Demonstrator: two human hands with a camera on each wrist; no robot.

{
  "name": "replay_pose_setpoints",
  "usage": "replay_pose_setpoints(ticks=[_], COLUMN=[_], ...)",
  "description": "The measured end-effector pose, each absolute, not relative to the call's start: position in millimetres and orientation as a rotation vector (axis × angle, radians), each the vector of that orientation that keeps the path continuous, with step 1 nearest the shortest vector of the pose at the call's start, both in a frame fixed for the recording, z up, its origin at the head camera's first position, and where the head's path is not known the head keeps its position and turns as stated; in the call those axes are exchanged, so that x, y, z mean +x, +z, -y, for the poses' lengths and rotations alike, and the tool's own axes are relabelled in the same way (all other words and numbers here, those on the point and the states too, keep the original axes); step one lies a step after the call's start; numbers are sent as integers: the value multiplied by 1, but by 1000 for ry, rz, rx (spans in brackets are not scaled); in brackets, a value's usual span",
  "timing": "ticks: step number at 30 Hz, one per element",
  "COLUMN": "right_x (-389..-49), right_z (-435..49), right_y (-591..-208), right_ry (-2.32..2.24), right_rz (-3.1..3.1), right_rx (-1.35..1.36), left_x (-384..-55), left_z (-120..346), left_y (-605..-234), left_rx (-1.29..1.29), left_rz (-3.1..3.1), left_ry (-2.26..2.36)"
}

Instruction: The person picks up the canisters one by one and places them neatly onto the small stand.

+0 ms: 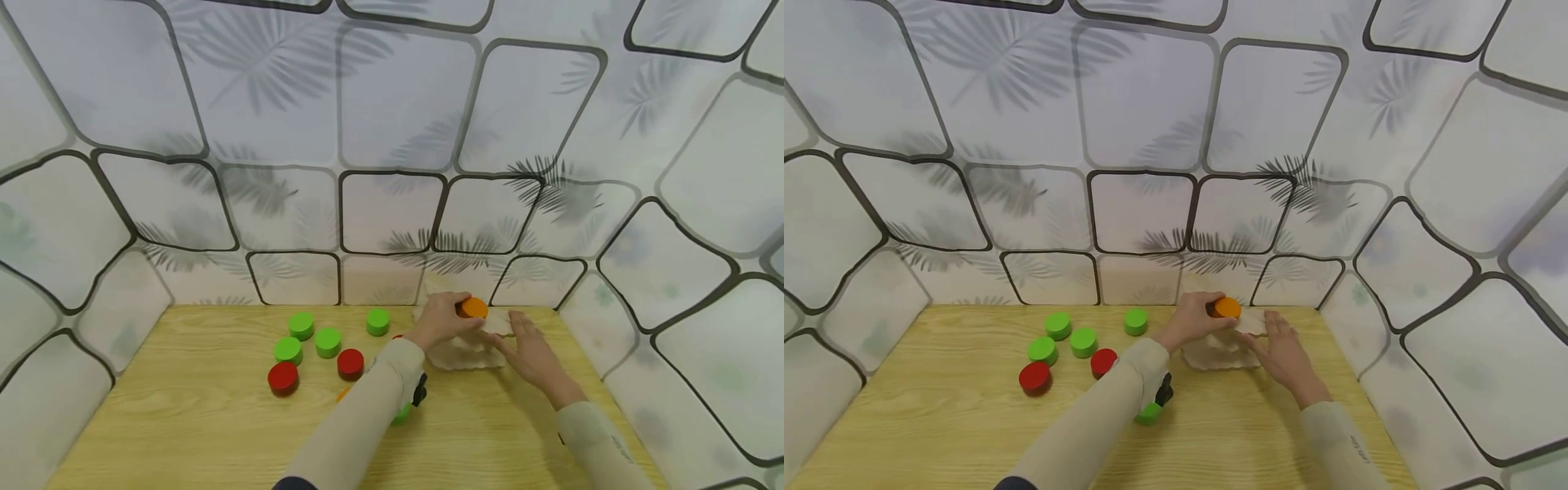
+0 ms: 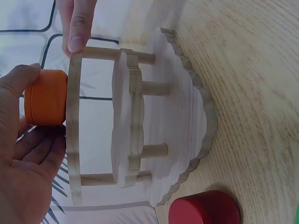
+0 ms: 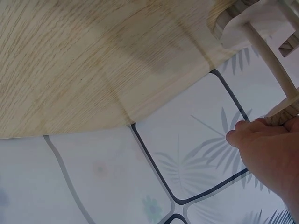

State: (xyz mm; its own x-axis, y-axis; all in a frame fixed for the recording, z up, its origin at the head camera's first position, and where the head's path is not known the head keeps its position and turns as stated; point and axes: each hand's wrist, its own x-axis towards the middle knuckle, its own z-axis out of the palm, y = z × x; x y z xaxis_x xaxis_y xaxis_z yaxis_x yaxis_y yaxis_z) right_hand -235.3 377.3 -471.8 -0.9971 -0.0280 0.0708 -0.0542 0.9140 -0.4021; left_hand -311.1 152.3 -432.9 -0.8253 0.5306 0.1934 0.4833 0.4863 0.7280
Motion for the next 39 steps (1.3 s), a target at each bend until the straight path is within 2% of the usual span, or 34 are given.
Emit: replay_pose_setpoints(ticks=[39], right_x=[-235], right_z=[-379], right_y=[-473], right_ry=[706], right_rz=[2995], right_rx=[33], left_x=[-323], left_z=[-196], left_y=[-438], left_rx=[965], left_rz=[-2616], left_ry=[1320])
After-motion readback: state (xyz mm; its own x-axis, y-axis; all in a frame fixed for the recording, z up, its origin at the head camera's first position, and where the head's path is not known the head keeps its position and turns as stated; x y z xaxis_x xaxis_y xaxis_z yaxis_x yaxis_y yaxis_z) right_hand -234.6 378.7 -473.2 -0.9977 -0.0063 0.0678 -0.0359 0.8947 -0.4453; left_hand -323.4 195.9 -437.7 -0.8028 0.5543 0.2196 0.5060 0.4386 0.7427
